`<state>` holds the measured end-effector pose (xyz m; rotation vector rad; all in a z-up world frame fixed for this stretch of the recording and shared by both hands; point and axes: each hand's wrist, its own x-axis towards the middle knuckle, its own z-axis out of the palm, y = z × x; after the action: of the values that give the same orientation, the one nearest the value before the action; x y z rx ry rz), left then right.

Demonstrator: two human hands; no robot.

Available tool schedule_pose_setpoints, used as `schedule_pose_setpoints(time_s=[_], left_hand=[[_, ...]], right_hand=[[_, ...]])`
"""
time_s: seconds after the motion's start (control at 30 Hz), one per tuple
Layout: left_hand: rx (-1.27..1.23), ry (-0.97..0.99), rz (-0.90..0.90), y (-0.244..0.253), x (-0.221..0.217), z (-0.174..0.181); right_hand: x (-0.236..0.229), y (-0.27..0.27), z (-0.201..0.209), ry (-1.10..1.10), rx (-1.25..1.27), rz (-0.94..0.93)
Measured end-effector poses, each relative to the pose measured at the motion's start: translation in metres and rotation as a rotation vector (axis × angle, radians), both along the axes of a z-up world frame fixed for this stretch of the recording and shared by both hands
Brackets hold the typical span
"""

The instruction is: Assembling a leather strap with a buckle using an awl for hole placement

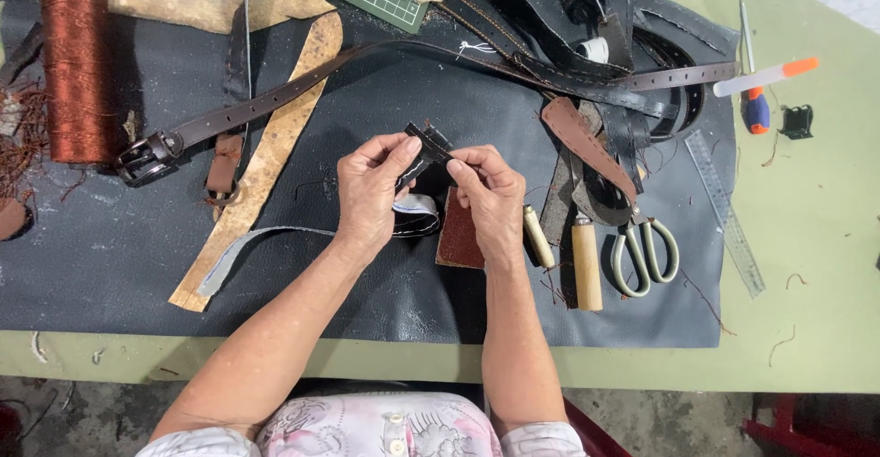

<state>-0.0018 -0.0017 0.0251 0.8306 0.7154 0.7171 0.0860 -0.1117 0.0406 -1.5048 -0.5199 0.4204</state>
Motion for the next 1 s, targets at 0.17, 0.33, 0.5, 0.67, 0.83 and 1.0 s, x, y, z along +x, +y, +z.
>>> schedule_pose_setpoints(time_s=[0.17,0.33,0.5,0.67,0.83,1.0], left_hand=[[0.043,0.018,0.022,-0.002,0.002,-0.012],[0.107,0.025,0.028,-0.004,0.006,-0.013],[0.066,0.022,0.101,-0.002,0.006,-0.007],[0.105,0.028,0.171,0.004,0.005,-0.015],[0.199,0.031,0.155,-0.004,0.005,-0.014],[0.168,-0.020,0.116,-0.015,0.007,-0.010]], right_hand=[[-0.001,0.000,-0.002,0.035,0.008,-0.014],[0.000,0.000,-0.002,0.038,-0.001,-0.025],[-0.016,0.006,0.037,-0.128,0.018,-0.152],[-0.016,-0.002,0.023,-0.242,-0.028,-0.243],[-0.025,0.008,0.006,0.013,-0.014,-0.173],[-0.013,0.005,-0.024,0.182,0.104,-0.182]])
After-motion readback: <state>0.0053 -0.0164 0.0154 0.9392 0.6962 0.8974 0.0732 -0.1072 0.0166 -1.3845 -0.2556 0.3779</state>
